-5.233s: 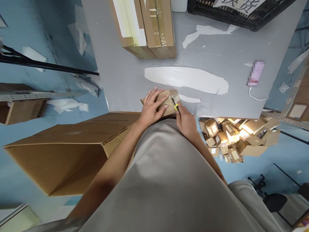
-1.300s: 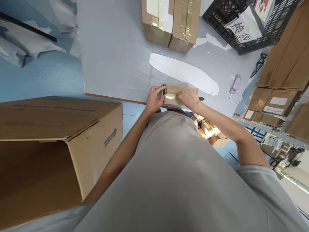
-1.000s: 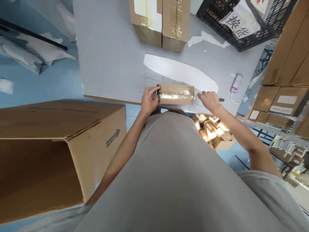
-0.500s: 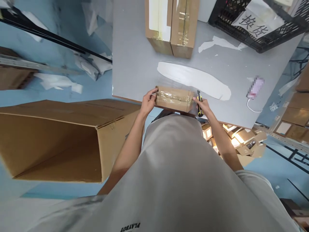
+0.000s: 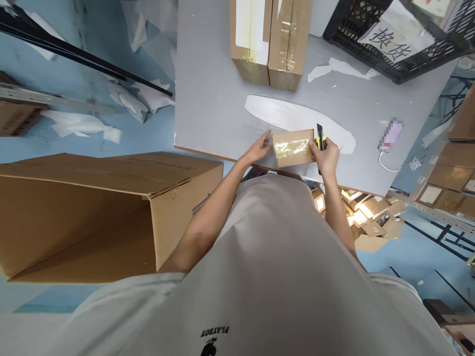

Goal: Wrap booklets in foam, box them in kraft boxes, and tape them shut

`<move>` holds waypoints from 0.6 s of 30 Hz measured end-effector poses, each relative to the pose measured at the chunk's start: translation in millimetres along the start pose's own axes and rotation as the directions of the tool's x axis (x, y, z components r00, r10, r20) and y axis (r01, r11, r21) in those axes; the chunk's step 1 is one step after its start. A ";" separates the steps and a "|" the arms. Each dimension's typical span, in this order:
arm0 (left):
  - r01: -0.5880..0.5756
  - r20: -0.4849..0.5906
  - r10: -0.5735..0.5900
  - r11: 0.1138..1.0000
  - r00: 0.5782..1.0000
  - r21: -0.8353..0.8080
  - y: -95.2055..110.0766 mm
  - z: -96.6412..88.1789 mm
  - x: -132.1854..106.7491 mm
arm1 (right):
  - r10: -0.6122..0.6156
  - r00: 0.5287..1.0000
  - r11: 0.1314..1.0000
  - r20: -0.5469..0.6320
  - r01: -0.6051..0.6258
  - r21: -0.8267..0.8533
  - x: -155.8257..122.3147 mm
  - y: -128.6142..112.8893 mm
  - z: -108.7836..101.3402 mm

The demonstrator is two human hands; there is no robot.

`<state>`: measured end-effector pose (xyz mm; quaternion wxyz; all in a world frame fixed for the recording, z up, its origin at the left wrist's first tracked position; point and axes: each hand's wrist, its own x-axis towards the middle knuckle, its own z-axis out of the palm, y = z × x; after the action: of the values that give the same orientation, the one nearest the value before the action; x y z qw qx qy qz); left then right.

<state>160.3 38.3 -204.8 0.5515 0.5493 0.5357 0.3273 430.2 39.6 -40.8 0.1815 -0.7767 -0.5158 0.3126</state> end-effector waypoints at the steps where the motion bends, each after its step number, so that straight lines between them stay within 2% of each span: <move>1: 0.008 -0.005 -0.008 1.000 1.000 -0.005 5.5 -5.4 -0.9 | -0.027 1.000 0.997 -0.016 0.026 -0.075 -0.4 -1.3 4.1; 3: 0.038 -0.008 -0.039 0.999 0.999 -0.029 21.7 -18.9 -3.9 | -0.062 0.997 0.979 -0.041 0.053 -0.195 -3.1 -2.5 10.2; 5: 0.013 -0.005 -0.014 0.999 1.000 -0.034 42.2 -30.3 -5.9 | -0.076 0.996 0.961 -0.052 0.059 -0.271 -9.7 -3.7 10.5; 9: -0.047 0.062 0.049 0.999 0.997 -0.025 77.5 -39.2 -0.5 | -0.122 0.992 0.941 -0.039 0.103 -0.322 -41.2 -16.1 -2.4; 13: -0.087 0.110 0.090 0.996 0.990 -0.028 89.9 -43.2 10.1 | -0.155 0.970 0.917 0.185 0.211 -0.338 -87.4 -46.0 -5.4; 15: -0.117 0.120 0.118 0.993 0.986 -0.013 89.9 -45.6 13.1 | -0.170 0.942 0.895 0.288 0.270 -0.355 -105.1 -62.3 3.6; 18: -0.151 0.116 0.148 0.988 0.982 0.015 87.6 -47.4 14.3 | -0.130 0.928 0.860 0.350 0.281 -0.425 -117.4 -81.2 23.3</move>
<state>138.3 80.0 -115.9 0.5485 0.6125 0.4642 0.3294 326.6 -36.1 26.1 -0.0614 -0.6784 -0.6786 0.2749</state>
